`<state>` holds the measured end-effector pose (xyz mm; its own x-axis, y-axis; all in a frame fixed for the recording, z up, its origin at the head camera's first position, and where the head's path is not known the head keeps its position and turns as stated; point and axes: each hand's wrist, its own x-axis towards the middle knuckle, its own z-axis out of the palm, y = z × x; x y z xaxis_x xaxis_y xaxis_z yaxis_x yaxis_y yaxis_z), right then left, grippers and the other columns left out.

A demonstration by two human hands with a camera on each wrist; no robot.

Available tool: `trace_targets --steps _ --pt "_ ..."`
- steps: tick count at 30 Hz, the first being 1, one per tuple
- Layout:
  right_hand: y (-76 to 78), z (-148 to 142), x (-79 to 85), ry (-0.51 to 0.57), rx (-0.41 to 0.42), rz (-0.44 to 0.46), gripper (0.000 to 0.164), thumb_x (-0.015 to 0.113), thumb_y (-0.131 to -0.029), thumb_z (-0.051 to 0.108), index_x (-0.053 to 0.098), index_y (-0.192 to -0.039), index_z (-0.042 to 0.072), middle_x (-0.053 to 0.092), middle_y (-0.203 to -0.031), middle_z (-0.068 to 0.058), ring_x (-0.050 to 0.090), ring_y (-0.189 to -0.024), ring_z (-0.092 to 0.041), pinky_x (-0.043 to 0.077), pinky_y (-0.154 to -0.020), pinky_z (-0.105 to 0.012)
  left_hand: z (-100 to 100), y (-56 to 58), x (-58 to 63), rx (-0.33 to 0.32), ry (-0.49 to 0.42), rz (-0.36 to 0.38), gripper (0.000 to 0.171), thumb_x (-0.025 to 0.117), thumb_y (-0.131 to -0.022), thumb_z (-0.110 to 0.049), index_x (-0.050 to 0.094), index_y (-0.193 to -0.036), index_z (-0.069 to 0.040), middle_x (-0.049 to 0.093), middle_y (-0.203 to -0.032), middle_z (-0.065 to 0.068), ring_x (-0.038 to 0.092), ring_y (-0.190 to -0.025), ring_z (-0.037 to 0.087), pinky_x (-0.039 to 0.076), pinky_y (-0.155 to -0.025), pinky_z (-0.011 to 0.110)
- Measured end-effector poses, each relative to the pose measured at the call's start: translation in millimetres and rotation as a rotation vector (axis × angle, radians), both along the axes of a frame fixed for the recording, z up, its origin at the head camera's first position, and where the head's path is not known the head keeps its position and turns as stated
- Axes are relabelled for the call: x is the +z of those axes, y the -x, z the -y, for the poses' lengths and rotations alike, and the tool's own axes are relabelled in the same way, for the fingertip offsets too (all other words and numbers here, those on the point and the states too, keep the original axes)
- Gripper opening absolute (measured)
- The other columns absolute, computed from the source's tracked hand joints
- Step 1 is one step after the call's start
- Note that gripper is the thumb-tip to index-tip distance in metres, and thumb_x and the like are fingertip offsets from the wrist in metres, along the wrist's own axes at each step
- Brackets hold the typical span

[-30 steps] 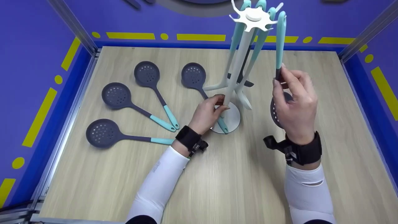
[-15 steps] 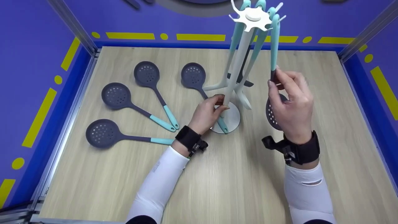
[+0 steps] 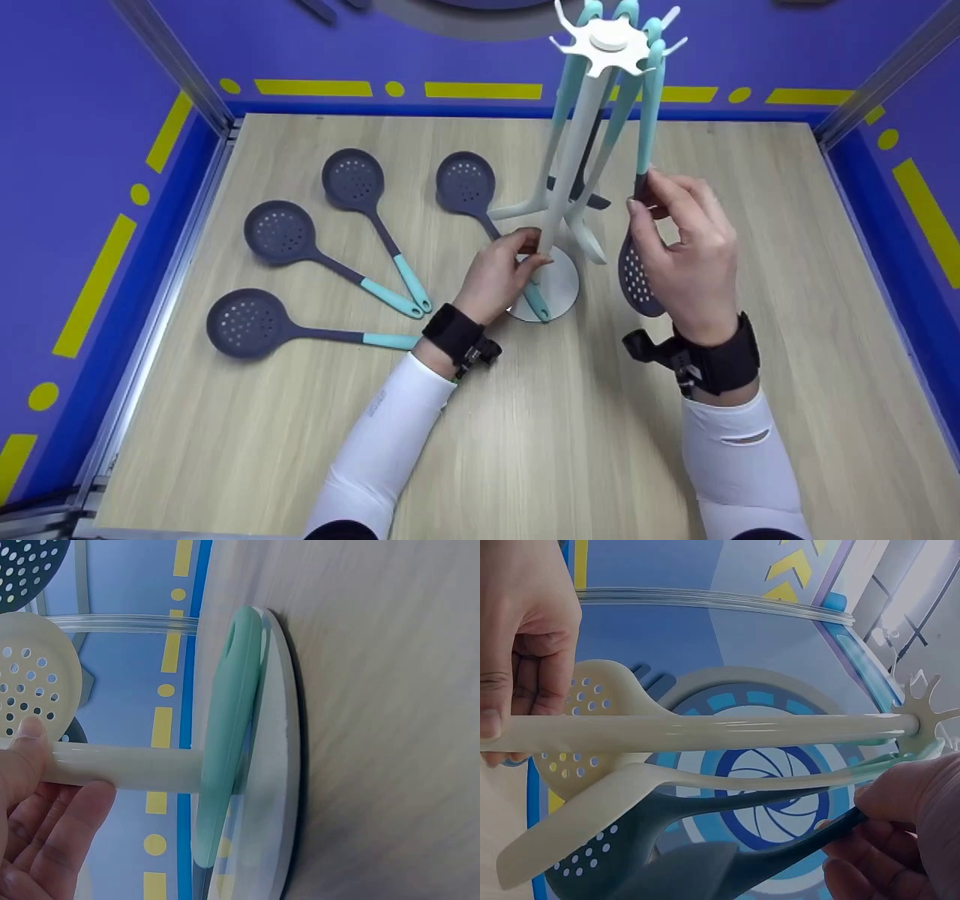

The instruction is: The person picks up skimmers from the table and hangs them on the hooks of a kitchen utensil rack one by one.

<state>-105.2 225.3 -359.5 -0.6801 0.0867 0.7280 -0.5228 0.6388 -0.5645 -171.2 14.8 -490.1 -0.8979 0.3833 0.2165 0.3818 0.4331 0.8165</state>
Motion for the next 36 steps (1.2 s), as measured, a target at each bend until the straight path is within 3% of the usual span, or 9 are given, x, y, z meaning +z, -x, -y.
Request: trace_targets --steps 36 --pt "1.8 14 -8.4 -0.033 0.025 0.015 0.039 0.077 -0.095 0.005 0.070 -0.133 0.004 0.076 -0.105 -0.014 0.073 -0.090 -0.024 0.053 -0.089 -0.012 0 -0.1 -0.7 0.007 0.012 -0.029 0.030 0.071 -0.101 -0.031 0.068 -0.126 -0.016 0.076 -0.118 0.000 0.071 -0.110 0.009 0.060 -0.086 0.025"
